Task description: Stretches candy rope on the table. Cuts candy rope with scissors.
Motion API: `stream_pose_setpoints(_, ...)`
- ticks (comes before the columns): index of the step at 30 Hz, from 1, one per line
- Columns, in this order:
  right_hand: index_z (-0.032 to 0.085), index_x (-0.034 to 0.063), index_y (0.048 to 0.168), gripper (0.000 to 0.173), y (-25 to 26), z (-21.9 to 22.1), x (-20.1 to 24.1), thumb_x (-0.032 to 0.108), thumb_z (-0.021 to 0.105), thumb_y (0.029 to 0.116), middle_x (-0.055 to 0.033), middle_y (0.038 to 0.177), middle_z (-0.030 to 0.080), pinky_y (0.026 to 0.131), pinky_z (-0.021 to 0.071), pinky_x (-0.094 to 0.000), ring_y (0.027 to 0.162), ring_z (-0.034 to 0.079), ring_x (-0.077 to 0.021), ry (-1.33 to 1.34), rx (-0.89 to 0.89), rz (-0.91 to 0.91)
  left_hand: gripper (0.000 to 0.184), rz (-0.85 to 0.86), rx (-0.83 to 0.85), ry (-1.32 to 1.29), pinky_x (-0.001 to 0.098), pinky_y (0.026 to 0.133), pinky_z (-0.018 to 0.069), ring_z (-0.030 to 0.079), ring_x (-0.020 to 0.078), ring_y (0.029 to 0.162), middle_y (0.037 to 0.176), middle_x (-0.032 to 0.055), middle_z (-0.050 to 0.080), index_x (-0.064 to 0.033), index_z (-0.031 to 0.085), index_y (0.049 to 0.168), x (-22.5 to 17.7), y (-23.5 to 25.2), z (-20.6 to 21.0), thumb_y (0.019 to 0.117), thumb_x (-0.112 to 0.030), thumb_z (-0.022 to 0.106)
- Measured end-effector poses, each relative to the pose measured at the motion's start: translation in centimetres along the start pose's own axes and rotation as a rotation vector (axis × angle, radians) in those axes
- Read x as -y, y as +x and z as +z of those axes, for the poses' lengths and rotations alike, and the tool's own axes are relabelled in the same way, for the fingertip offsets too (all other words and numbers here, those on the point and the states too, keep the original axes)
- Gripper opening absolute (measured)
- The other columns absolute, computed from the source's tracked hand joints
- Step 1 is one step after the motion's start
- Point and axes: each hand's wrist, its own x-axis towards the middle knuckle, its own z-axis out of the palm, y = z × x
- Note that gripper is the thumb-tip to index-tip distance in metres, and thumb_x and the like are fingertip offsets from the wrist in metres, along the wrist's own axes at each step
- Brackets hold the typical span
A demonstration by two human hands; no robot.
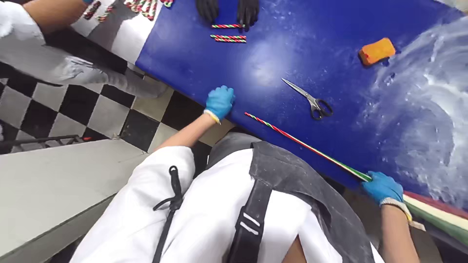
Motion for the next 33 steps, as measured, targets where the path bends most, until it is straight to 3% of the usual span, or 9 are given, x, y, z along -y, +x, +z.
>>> stream_pose_setpoints(2,0.075,0.0127,0.107,0.034,-0.1,-0.4,0.2,0.030,0.081,0.0785,-0.0198,0.113,0.072,0.086,0.0494,-0.0701,0.110,0.066,-0.0450,0.018,-0.008,-0.004,0.067,0.227,-0.072,-0.096,0.0601,0.117,0.0360,0.047,0.0386,0.142,0.151,0.0200,0.052,-0.0078,0.048,0.151,-5.3,-3.1,4.7,0.1039,-0.055,0.043)
stream_pose_setpoints(5,0.076,0.0132,0.104,0.032,0.2,-0.2,-0.1,0.030,0.081,0.0773,-0.0189,0.110,0.073,0.084,0.0500,-0.0692,0.107,0.066,-0.0445,0.020,-0.032,-0.021,0.100,0.299,-0.176,-0.109,0.0667,0.124,0.0127,0.023,0.0484,0.154,0.163,0.0305,0.030,0.0046,0.034,0.157,-12.3,-3.9,10.7,0.0970,-0.076,0.032)
stream_pose_setpoints(14,0.075,0.0116,0.102,0.031,-0.3,-0.3,0.1,0.031,0.078,0.0771,-0.0183,0.110,0.072,0.086,0.0494,-0.0672,0.108,0.066,-0.0428,0.046,-0.055,-0.033,0.093,-0.011,-0.302,-0.091,0.0712,0.123,0.0025,0.007,0.0478,0.157,0.170,0.0266,0.013,-0.0133,0.017,0.166,-18.2,14.0,5.2,0.0966,-0.075,0.026)
stream_pose_setpoints(17,0.075,0.0112,0.103,0.032,-0.4,-0.5,0.2,0.031,0.077,0.0779,-0.0190,0.111,0.072,0.086,0.0496,-0.0670,0.109,0.066,-0.0428,0.054,-0.056,-0.025,0.085,0.011,-0.446,-0.147,0.0674,0.124,0.0047,0.009,0.0449,0.158,0.169,0.0249,0.017,-0.0108,0.020,0.165,-21.0,15.4,3.7,0.1009,-0.065,0.031)
stream_pose_setpoints(19,0.075,0.0117,0.102,0.031,-0.3,-0.6,0.1,0.031,0.078,0.0782,-0.0184,0.110,0.072,0.085,0.0501,-0.0667,0.108,0.066,-0.0423,0.071,-0.048,-0.020,0.078,0.295,-0.450,-0.204,0.0596,0.126,0.0167,0.025,0.0387,0.155,0.165,0.0201,0.034,-0.0081,0.034,0.160,-26.6,11.6,4.1,0.1018,-0.060,0.040)
stream_pose_setpoints(23,0.074,0.0109,0.110,0.031,-0.3,-0.9,-0.1,0.026,0.075,0.0825,-0.0179,0.116,0.071,0.092,0.0471,-0.0679,0.114,0.064,-0.0419,0.159,0.022,-0.064,0.062,1.080,-0.066,-0.142,0.0562,0.100,0.0507,0.064,0.0353,0.119,0.126,0.0154,0.069,-0.0146,0.054,0.146,-40.2,-1.0,9.3,0.0949,-0.049,0.065)
stream_pose_setpoints(26,0.075,0.0102,0.108,0.029,-0.7,-1.2,0.4,0.028,0.077,0.0853,-0.0184,0.114,0.072,0.093,0.0467,-0.0681,0.112,0.065,-0.0416,0.217,0.062,-0.108,0.039,1.107,0.248,-0.102,0.0579,0.093,0.0545,0.064,0.0409,0.115,0.121,0.0207,0.068,-0.0024,0.060,0.133,-45.1,-5.2,13.0,0.0943,-0.005,0.065)
stream_pose_setpoints(29,0.074,0.0109,0.110,0.030,-1.3,-1.4,1.1,0.026,0.076,0.0845,-0.0186,0.114,0.072,0.093,0.0477,-0.0673,0.111,0.066,-0.0407,0.149,0.084,-0.079,0.027,1.056,0.454,-0.168,0.0611,0.091,0.0547,0.067,0.0390,0.113,0.117,0.0182,0.071,-0.0054,0.064,0.124,-44.0,-4.4,11.9,0.1048,-0.022,0.054)
stream_pose_setpoints(33,0.073,0.0130,0.106,0.025,-1.0,-2.1,2.6,0.023,0.075,0.0830,-0.0175,0.113,0.071,0.089,0.0483,-0.0676,0.111,0.066,-0.0405,0.070,0.130,-0.002,0.048,1.080,0.720,-0.237,0.0678,0.094,0.0503,0.064,0.0403,0.120,0.123,0.0212,0.069,-0.0038,0.067,0.123,-40.2,-3.2,9.6,0.1087,-0.043,0.043)
